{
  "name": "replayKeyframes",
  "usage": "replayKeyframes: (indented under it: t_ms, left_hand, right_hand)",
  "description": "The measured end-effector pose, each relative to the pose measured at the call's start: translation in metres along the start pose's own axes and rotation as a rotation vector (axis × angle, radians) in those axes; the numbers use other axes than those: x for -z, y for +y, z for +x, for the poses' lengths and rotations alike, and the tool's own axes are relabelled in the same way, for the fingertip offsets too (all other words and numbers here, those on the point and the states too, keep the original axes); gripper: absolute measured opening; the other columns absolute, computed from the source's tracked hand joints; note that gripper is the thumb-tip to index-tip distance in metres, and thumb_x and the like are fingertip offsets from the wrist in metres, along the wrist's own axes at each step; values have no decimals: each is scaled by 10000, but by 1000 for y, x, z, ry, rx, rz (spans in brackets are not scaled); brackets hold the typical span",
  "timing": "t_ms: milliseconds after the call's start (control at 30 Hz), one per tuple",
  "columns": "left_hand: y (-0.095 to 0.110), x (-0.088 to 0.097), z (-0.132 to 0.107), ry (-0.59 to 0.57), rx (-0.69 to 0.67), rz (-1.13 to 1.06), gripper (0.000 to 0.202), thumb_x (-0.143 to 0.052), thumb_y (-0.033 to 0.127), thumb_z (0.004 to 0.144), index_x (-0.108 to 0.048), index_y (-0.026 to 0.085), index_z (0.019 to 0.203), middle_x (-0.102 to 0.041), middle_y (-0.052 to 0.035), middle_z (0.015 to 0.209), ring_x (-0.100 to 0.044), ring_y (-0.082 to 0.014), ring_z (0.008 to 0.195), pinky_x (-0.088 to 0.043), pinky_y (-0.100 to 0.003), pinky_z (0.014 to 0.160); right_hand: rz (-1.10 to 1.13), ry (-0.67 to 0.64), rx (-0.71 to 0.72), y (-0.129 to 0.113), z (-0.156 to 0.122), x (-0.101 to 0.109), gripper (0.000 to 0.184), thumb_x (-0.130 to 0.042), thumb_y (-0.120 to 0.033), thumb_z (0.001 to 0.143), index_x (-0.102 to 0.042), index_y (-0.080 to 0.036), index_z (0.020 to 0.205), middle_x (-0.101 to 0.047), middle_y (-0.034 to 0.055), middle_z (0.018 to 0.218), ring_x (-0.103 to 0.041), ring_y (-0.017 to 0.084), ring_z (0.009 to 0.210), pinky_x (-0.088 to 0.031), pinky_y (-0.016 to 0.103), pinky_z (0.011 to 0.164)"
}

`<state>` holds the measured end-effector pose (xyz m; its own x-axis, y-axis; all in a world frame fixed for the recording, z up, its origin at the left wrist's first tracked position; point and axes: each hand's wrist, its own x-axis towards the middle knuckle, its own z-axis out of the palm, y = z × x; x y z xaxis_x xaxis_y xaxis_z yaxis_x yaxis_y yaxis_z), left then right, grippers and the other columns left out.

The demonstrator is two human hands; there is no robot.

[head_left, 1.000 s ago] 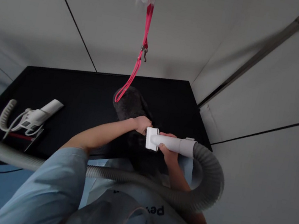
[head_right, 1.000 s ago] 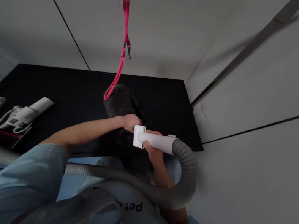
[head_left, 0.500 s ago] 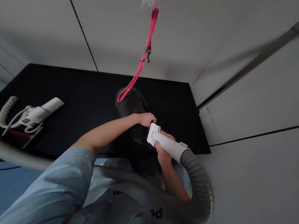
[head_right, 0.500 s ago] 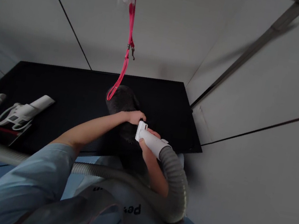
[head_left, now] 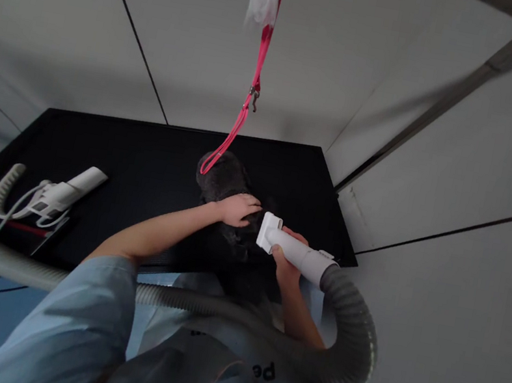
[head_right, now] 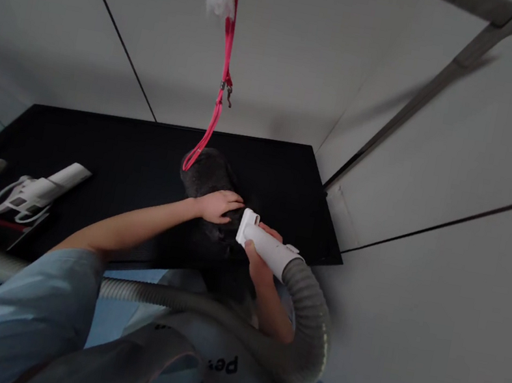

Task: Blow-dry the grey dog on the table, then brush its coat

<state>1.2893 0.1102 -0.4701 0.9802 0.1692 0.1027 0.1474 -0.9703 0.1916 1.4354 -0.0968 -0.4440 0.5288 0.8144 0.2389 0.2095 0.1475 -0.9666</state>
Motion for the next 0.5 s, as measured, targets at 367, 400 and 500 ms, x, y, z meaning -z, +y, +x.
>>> replayKeyframes:
  t_ms: [367,400,500]
  left_hand:
    - [53,-41,43,-102,56,268,700,-666,352,684,-456,179,1329,-518,-196,1252,-471,-336,1158,-172,-522,1074]
    - [54,-41,46,-96,53,259,666,-658,376,685,-495,165,1295,-487,-210,1289,-465,-347,1168,-222,-506,1055]
    - [50,-36,59,-154,83,201,520,-576,411,741,-594,133,1180,-528,-215,1236,-559,-317,1049,-383,-428,935]
  right_hand:
    - [43,114,-56,13,-3,25,404,-639,-289,723,-474,-248,1090,-595,53,1148,-590,213,1051,-467,463,965]
    - [47,118,-57,15,-3,29,416,-645,-289,719,-469,-249,1095,-594,53,1154,-586,212,1059,-462,458,971]
    - [60,126,-57,21,-3,38,423,-647,-295,717,-465,-247,1096,-601,51,1145,-582,210,1070,-444,451,989]
